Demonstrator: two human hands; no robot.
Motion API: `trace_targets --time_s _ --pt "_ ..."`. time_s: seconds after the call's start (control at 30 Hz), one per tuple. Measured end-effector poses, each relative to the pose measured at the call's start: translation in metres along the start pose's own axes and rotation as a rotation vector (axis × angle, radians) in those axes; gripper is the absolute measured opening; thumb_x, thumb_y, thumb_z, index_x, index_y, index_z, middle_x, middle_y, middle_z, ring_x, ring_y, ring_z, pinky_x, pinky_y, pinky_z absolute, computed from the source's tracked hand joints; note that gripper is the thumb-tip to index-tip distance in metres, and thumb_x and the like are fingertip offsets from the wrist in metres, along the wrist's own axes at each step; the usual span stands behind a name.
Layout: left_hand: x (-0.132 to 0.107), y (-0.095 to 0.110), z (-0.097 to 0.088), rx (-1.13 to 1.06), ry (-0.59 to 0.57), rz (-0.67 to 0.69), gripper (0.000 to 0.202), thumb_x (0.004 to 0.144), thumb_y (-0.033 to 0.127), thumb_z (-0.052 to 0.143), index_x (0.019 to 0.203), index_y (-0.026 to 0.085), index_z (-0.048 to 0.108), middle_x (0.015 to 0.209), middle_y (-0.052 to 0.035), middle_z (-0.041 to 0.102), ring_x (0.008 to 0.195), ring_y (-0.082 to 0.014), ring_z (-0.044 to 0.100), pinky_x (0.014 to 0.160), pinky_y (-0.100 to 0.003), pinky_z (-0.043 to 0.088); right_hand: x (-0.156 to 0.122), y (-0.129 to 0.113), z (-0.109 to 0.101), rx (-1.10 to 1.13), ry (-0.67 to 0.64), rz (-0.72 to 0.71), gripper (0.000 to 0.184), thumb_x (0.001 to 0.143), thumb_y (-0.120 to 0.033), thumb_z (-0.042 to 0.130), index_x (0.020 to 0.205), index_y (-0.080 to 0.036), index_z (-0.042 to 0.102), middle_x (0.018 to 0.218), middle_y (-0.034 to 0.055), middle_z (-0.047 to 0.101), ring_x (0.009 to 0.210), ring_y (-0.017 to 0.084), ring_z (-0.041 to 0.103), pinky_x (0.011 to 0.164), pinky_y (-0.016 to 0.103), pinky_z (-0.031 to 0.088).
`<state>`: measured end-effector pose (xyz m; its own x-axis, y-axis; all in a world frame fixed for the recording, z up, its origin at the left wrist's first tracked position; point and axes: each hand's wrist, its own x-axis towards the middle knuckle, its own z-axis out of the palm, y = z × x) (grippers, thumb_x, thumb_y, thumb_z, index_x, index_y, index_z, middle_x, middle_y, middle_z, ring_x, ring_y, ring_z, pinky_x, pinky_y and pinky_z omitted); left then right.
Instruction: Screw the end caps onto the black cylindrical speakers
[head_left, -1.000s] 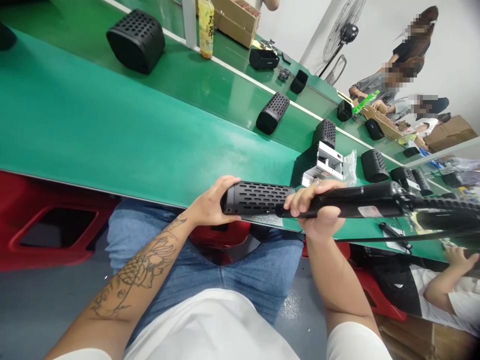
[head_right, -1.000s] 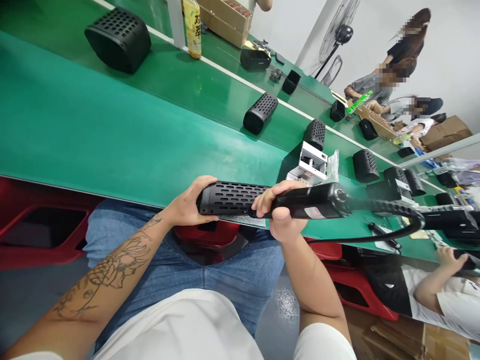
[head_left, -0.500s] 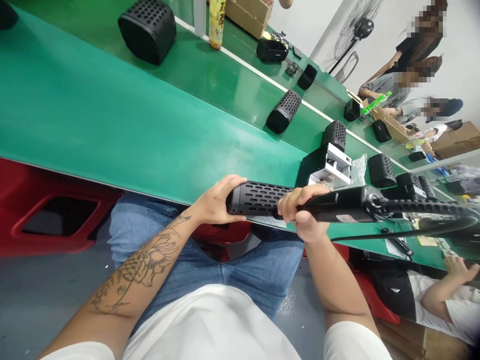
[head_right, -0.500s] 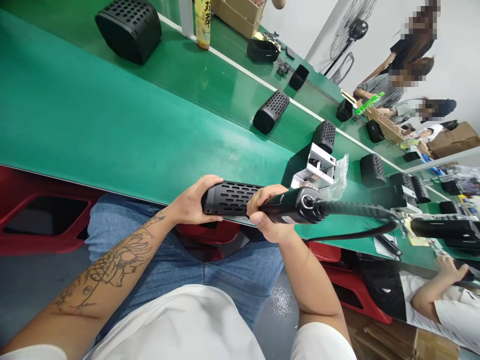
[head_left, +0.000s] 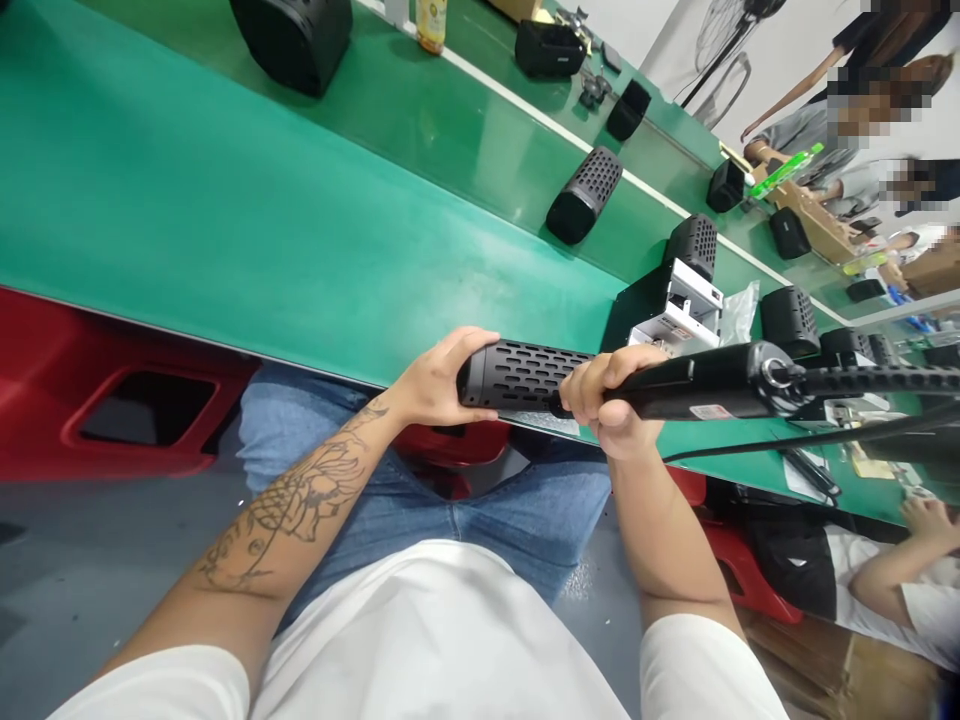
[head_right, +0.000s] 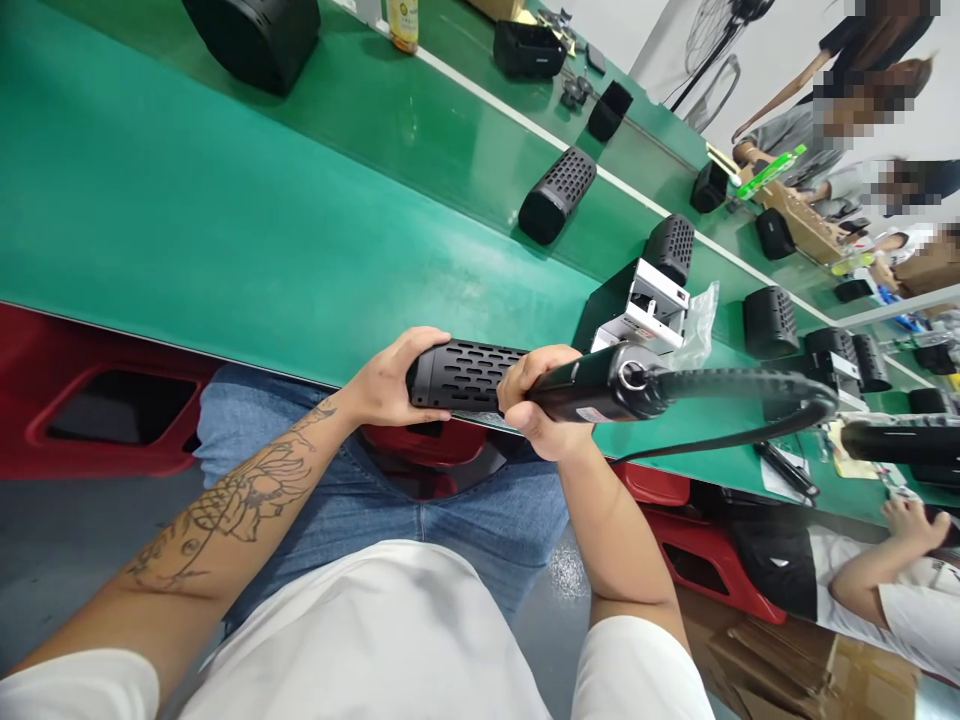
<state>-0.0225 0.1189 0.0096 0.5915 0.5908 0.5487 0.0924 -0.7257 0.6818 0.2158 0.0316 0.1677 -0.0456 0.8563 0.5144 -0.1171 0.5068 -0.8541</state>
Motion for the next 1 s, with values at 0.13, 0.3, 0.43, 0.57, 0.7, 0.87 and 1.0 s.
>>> trace_targets --time_s 0.13,0.3,0.43,0.57,0.7,0.87,1.0 --pt "0.001 0.003 -0.002 -0.001 -0.007 -0.033 0.113 0.083 0.062 0.105 0.175 0.025 0.05 0.164 -0.0208 0.066 0.152 -0.0437 0.071 0.129 -0.059 0.063 -0.009 0.006 0.001 -0.01 -0.007 -0.015 0.05 0.089 -0.059 0.101 0.086 -0.03 0.061 0.052 -0.0128 0.057 0.035 0.009 0.046 0.042 0.025 0.049" --pt "-0.001 0.001 -0.002 0.029 0.01 -0.007 0.113 0.084 0.055 0.105 0.177 0.026 0.048 0.165 -0.0208 0.065 0.153 -0.0445 0.071 0.13 -0.061 0.063 -0.008 0.004 -0.01 -0.041 0.148 0.027 0.056 0.084 -0.07 0.102 0.098 -0.029 0.067 0.056 -0.0134 0.061 0.038 0.011 0.053 0.047 0.029 0.057" --pt "-0.005 -0.005 0.001 0.103 0.023 0.022 0.116 0.086 0.05 0.105 0.181 0.027 0.042 0.167 -0.0226 0.062 0.156 -0.0465 0.068 0.131 -0.066 0.062 0.016 -0.009 -0.076 -0.206 0.535 -0.113 0.065 0.087 -0.086 0.09 0.109 -0.029 0.067 0.057 -0.0154 0.058 0.039 0.012 0.053 0.048 0.03 0.057" --pt "-0.005 -0.005 0.002 0.116 -0.008 0.034 0.123 0.086 0.049 0.107 0.184 0.028 0.036 0.169 -0.0237 0.06 0.159 -0.0477 0.066 0.13 -0.067 0.063 0.032 -0.004 -0.16 -0.51 0.828 -0.238 0.065 0.084 -0.084 0.092 0.094 -0.028 0.063 0.054 -0.014 0.058 0.04 0.012 0.055 0.046 0.029 0.051" --pt "-0.003 -0.004 0.0 0.116 -0.036 0.024 0.126 0.086 0.048 0.107 0.185 0.029 0.032 0.173 -0.0241 0.057 0.163 -0.0481 0.063 0.133 -0.068 0.061 0.023 0.011 -0.191 -0.507 0.81 -0.16 0.068 0.082 -0.086 0.092 0.088 -0.029 0.057 0.051 -0.0142 0.056 0.039 0.013 0.054 0.047 0.031 0.053" --pt "-0.003 -0.004 -0.001 0.088 -0.035 0.01 0.126 0.085 0.048 0.108 0.185 0.027 0.034 0.174 -0.0247 0.056 0.164 -0.0485 0.062 0.133 -0.069 0.06 0.005 -0.003 -0.167 -0.457 0.759 -0.096 0.066 0.08 -0.082 0.097 0.095 -0.027 0.062 0.054 -0.0131 0.058 0.041 0.013 0.056 0.049 0.03 0.055" --pt "-0.002 -0.002 0.0 0.034 -0.055 -0.007 0.126 0.084 0.047 0.107 0.185 0.027 0.034 0.176 -0.0238 0.054 0.163 -0.0465 0.063 0.134 -0.065 0.06 -0.002 -0.032 -0.115 -0.289 0.672 -0.137 0.065 0.086 -0.088 0.088 0.106 -0.029 0.068 0.056 -0.0124 0.059 0.039 0.014 0.054 0.047 0.03 0.056"
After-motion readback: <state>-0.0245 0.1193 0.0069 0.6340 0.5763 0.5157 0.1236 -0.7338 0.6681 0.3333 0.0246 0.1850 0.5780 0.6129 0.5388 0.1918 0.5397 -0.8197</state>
